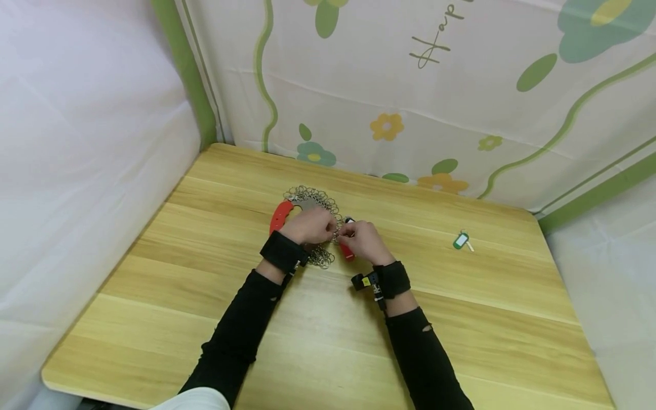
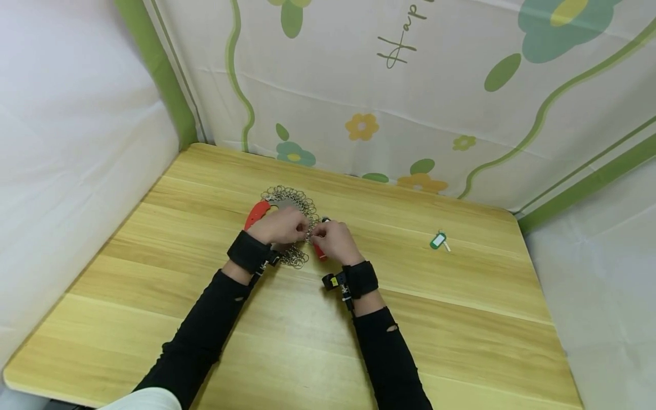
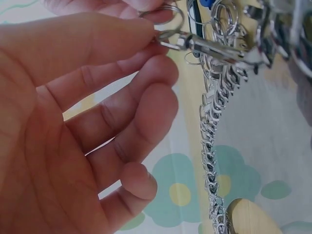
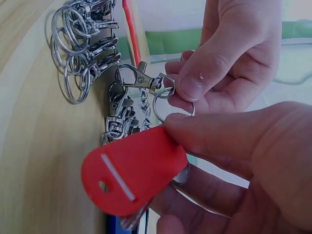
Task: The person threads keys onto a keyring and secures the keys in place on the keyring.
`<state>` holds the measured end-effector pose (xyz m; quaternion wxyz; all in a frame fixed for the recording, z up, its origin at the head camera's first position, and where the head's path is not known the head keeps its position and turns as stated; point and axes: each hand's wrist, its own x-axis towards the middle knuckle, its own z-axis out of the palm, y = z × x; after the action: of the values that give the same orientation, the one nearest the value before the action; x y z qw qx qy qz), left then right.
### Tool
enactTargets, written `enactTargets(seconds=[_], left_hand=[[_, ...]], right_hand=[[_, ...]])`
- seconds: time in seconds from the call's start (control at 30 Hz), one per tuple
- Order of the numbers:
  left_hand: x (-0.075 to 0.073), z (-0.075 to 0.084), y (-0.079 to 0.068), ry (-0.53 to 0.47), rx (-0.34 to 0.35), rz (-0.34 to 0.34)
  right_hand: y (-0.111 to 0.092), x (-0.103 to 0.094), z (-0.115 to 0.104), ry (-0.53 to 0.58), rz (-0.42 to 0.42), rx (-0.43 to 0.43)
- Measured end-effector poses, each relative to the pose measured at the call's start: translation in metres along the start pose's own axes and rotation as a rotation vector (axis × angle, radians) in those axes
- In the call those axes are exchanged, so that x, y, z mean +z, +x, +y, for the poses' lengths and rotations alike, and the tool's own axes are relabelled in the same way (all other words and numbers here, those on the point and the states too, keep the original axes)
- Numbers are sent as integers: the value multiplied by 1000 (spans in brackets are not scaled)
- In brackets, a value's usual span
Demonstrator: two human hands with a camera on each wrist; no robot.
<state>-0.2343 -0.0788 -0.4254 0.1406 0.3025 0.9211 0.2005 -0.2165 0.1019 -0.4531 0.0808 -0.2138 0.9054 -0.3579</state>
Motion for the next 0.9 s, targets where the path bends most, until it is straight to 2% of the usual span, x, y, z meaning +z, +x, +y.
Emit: enactTargets(seconds=[0.23, 0.37, 0.67, 0.9], left_hand=[[-1, 4, -1, 22, 2, 4], [-1, 6, -1, -1, 4, 5], [-1, 1, -1, -4, -16, -18], [-2, 0, -2, -30, -21, -13]], right_hand=[[-1, 0, -4, 11, -6, -14], [-1, 1, -5, 15, -11, -24], [-1, -1, -5, 0, 9, 6], [-1, -1, -3, 22, -42, 8]])
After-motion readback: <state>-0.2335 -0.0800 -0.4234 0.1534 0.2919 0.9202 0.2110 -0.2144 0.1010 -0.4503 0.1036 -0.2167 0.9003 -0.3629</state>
